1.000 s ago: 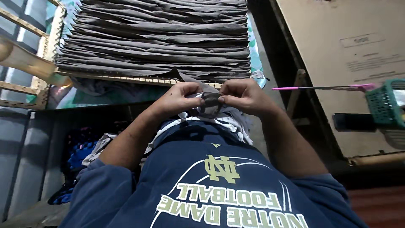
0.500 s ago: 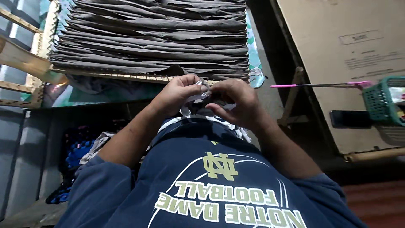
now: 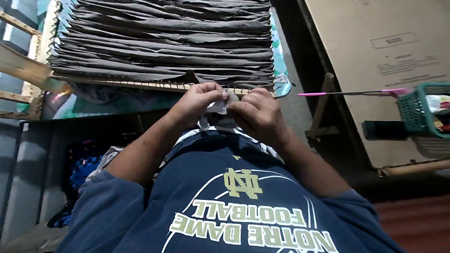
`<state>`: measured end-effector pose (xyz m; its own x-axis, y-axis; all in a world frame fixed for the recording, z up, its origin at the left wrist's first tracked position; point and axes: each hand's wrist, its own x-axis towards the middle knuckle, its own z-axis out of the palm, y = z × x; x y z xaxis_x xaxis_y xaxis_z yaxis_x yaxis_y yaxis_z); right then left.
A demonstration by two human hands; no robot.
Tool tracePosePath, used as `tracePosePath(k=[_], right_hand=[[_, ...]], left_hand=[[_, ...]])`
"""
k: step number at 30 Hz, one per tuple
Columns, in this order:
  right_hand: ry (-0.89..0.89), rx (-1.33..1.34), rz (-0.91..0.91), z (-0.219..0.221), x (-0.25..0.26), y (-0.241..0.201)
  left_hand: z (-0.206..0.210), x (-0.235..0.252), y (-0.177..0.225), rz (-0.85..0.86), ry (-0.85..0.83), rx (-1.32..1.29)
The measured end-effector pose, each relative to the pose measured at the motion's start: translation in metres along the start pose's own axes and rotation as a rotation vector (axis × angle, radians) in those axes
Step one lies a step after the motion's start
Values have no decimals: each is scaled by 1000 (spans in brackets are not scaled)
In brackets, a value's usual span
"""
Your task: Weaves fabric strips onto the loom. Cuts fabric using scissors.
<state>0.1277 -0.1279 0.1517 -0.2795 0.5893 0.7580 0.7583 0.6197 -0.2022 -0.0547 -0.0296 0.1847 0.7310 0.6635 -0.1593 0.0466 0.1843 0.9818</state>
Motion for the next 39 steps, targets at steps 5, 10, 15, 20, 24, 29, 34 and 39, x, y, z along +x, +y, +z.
tracePosePath(k=[5, 10, 15, 20, 24, 29, 34, 39], right_hand=[[-38, 33, 1, 1, 0, 0], [-47, 231, 123, -4, -3, 6], [-112, 596, 398, -11, 1, 18], [-167, 676, 447, -8, 2, 21], [-175, 678, 447, -7, 1, 24], [-195, 861, 495, -7, 0, 27], [-188, 906, 497, -8, 0, 27], [-154, 864, 474, -8, 1, 24]], left_hand=[[2, 1, -2, 33, 2, 73], [2, 1, -2, 54, -17, 71], [3, -4, 0, 136, -79, 235], [6, -7, 5, 202, -72, 406], [6, -6, 5, 247, -73, 440], [5, -6, 5, 277, -95, 458], [6, -6, 7, 275, -127, 446], [1, -6, 7, 259, -204, 416]])
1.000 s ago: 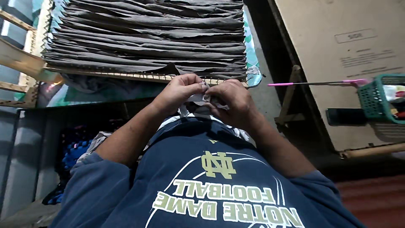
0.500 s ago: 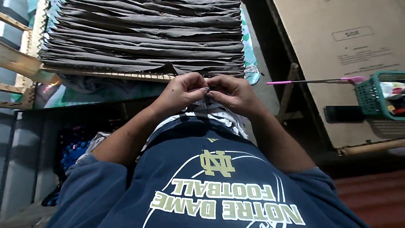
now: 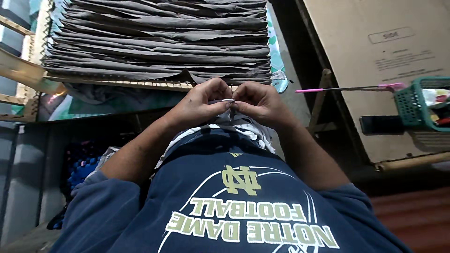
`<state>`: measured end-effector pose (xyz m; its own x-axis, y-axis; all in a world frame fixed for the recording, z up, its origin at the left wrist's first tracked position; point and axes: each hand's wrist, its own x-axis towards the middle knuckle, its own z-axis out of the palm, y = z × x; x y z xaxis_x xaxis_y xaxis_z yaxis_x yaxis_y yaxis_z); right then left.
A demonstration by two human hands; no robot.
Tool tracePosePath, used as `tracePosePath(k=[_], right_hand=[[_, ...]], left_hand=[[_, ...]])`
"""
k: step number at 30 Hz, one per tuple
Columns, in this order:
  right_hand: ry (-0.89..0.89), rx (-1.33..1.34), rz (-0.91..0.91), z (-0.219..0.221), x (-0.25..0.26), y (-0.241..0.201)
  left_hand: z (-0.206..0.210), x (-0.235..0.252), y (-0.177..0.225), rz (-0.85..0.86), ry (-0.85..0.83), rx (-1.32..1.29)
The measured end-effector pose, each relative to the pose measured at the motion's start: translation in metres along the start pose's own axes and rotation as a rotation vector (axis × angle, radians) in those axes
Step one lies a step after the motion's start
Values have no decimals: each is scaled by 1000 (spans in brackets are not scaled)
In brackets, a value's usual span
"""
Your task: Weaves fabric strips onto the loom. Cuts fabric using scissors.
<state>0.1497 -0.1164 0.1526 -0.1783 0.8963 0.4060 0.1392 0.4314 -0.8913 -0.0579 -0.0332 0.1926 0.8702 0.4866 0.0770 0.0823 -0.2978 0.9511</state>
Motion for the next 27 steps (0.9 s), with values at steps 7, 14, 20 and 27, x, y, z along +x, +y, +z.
tracePosePath(k=[7, 14, 20, 27], right_hand=[[43, -7, -36, 6, 0, -3], [34, -41, -105, 5, -2, -3], [37, -389, -301, 3, -4, 2], [79, -654, -385, 4, -5, -4]], left_hand=[[1, 1, -1, -86, -38, -33], [1, 0, -1, -115, -22, -81], [1, -1, 0, -146, -10, -93], [2, -1, 0, -141, 7, -125]])
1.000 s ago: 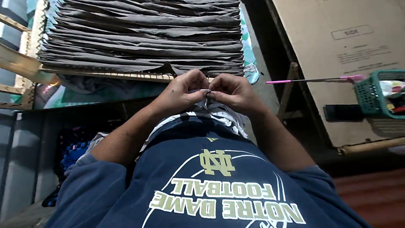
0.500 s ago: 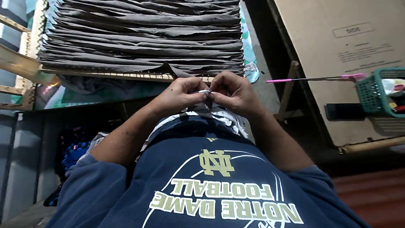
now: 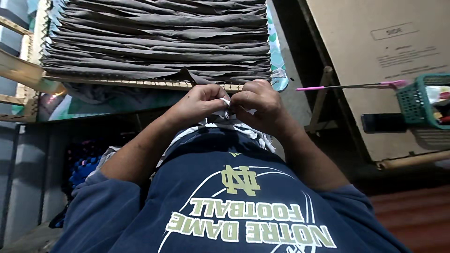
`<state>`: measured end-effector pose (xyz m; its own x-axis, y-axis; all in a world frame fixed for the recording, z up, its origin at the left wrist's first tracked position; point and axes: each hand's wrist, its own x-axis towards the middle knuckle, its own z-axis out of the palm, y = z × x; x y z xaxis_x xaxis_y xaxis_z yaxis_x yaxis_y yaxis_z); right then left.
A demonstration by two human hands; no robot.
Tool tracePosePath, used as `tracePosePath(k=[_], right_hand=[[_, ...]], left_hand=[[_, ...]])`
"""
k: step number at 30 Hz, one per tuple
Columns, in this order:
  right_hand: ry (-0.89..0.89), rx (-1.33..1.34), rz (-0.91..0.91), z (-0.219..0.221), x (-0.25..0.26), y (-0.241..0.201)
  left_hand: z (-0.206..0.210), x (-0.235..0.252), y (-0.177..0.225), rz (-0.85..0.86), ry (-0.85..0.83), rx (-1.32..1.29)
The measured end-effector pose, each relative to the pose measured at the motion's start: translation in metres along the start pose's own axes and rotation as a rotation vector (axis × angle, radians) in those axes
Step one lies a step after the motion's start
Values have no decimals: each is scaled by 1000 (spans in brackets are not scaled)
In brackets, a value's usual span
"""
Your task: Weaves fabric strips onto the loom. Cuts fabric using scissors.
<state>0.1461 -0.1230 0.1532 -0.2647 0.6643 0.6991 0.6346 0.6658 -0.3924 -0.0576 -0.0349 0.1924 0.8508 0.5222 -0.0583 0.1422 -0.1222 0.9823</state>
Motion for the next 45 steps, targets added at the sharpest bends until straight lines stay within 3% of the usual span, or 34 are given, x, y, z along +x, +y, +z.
tracePosePath(k=[9, 18, 23, 31, 45], right_hand=[[20, -156, -51, -3, -4, -4], [45, -142, -19, -1, -6, -5], [140, -89, 16, 6, -10, -9], [258, -292, -39, 19, -11, -11], [331, -425, -58, 28, -17, -9]], left_hand=[[-1, -1, 1, -76, 96, -213], [1, 2, 0, -18, 139, -176], [2, 5, 0, -50, 183, -260], [11, 8, 2, -108, 208, -370], [17, 11, 0, -125, 210, -427]])
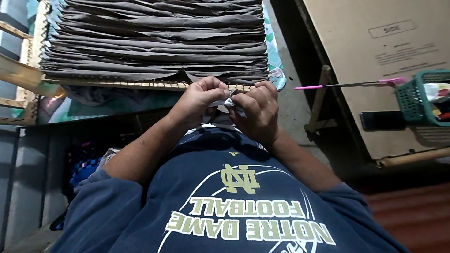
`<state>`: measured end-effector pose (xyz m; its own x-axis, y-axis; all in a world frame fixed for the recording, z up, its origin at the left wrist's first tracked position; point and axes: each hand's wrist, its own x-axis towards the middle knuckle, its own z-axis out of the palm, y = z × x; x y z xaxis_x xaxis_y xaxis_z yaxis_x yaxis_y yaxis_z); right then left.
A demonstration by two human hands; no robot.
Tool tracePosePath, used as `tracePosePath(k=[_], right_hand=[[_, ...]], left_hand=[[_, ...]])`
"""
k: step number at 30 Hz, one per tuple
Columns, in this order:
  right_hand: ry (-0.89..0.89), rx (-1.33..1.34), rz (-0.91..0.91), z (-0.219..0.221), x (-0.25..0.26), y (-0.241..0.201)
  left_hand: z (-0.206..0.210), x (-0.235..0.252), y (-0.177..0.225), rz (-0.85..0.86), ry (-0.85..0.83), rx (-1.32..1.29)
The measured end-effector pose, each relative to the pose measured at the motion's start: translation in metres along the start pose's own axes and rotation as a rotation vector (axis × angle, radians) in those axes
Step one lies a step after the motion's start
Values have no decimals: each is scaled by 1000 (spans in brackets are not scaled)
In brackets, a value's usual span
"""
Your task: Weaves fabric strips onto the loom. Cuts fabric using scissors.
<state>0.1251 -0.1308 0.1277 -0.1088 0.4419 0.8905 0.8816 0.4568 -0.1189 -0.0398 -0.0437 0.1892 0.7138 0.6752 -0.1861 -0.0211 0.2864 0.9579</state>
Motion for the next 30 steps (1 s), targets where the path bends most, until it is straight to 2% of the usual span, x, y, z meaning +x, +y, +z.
tracePosePath(k=[5, 12, 18, 20, 25, 27, 30], right_hand=[[-5, 76, -55, -2, 0, 2], [-74, 80, -105, -9, 3, 6], [-68, 98, -117, -8, 2, 7], [-81, 219, -44, -8, 2, 7], [-245, 707, 344, -10, 8, 19], [-303, 751, 360, -8, 8, 23], [-327, 646, 285, -4, 5, 24]], left_hand=[[-2, -1, 0, 61, 31, 107], [-5, -5, 0, 256, 22, 394], [-6, -7, 1, 305, -38, 415], [-7, -8, 1, 298, -45, 411], [-9, -10, 2, 304, -67, 435], [-10, -10, 3, 324, -78, 460], [-10, -11, 3, 366, -84, 497]])
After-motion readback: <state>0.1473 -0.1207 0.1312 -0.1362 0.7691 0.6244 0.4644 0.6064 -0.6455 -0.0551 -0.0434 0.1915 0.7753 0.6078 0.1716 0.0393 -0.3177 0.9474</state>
